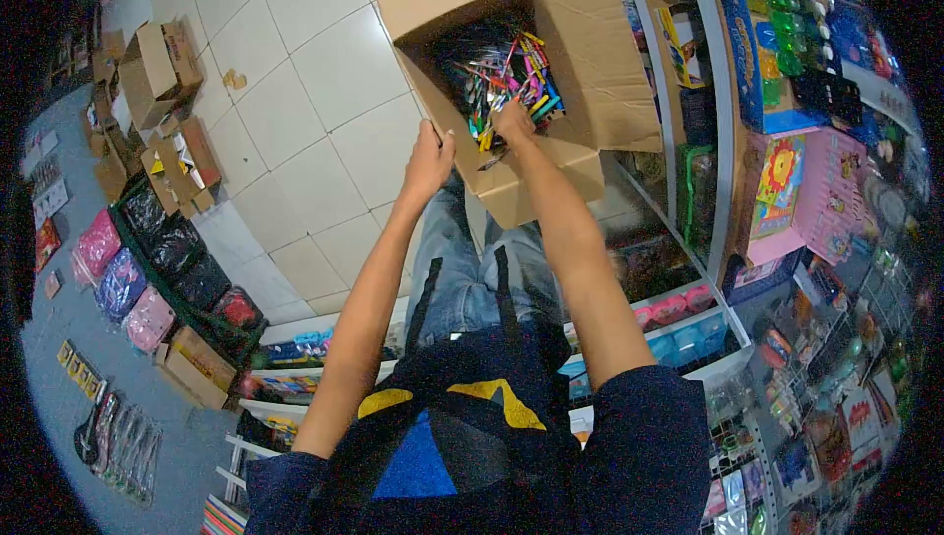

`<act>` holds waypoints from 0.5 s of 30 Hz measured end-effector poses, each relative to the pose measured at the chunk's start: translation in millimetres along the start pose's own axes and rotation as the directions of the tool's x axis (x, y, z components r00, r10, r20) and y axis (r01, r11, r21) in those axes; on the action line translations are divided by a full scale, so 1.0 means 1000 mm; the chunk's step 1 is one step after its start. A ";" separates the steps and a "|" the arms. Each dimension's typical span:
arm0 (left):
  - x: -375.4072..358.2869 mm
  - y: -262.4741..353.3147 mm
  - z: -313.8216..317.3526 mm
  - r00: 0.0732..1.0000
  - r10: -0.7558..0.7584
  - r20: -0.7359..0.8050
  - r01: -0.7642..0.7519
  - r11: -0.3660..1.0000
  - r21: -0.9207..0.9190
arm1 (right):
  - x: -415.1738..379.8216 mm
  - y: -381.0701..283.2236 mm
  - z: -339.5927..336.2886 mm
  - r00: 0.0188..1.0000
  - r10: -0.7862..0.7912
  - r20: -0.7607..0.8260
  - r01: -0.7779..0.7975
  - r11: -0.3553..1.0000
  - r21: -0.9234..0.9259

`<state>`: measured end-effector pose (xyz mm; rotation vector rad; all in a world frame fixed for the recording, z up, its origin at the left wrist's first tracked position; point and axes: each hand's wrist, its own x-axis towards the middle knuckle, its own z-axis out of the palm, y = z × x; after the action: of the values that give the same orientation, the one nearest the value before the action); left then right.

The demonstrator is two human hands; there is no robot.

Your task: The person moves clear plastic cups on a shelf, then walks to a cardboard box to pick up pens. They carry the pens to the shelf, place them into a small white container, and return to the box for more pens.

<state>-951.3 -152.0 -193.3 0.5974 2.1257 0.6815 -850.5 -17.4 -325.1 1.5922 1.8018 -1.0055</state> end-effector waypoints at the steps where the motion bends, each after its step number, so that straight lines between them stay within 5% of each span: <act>1: 0.000 -0.002 0.001 1.000 0.009 -0.014 -0.009 1.000 -0.007 | 0.004 0.004 0.002 1.000 0.004 0.006 -0.004 1.000 0.027; 4: 0.001 -0.007 0.005 0.996 0.063 -0.066 -0.064 0.998 -0.018 | 0.018 0.011 0.005 0.998 -0.058 0.024 0.056 0.997 0.060; 7: 0.001 -0.005 0.002 0.999 0.034 -0.038 -0.033 0.999 0.016 | 0.010 0.008 -0.011 0.979 -0.018 0.202 -0.052 0.942 0.332; 8: 0.000 -0.006 0.002 0.999 0.023 -0.030 -0.023 1.000 0.003 | 0.011 0.009 -0.004 0.989 -0.021 0.150 -0.048 0.893 0.447; 12: 0.000 -0.006 0.005 0.999 0.017 -0.043 -0.017 1.000 -0.020 | 0.017 0.018 -0.001 0.993 -0.049 0.112 -0.001 0.914 0.405; 15: 0.001 -0.007 0.005 0.998 0.022 -0.058 -0.023 1.000 -0.006 | 0.030 0.024 0.010 0.994 -0.090 -0.061 0.107 0.921 0.374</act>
<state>-949.2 -155.3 -200.8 0.6055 2.1721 0.7259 -833.1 -7.4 -358.9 1.7676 1.8101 -1.4475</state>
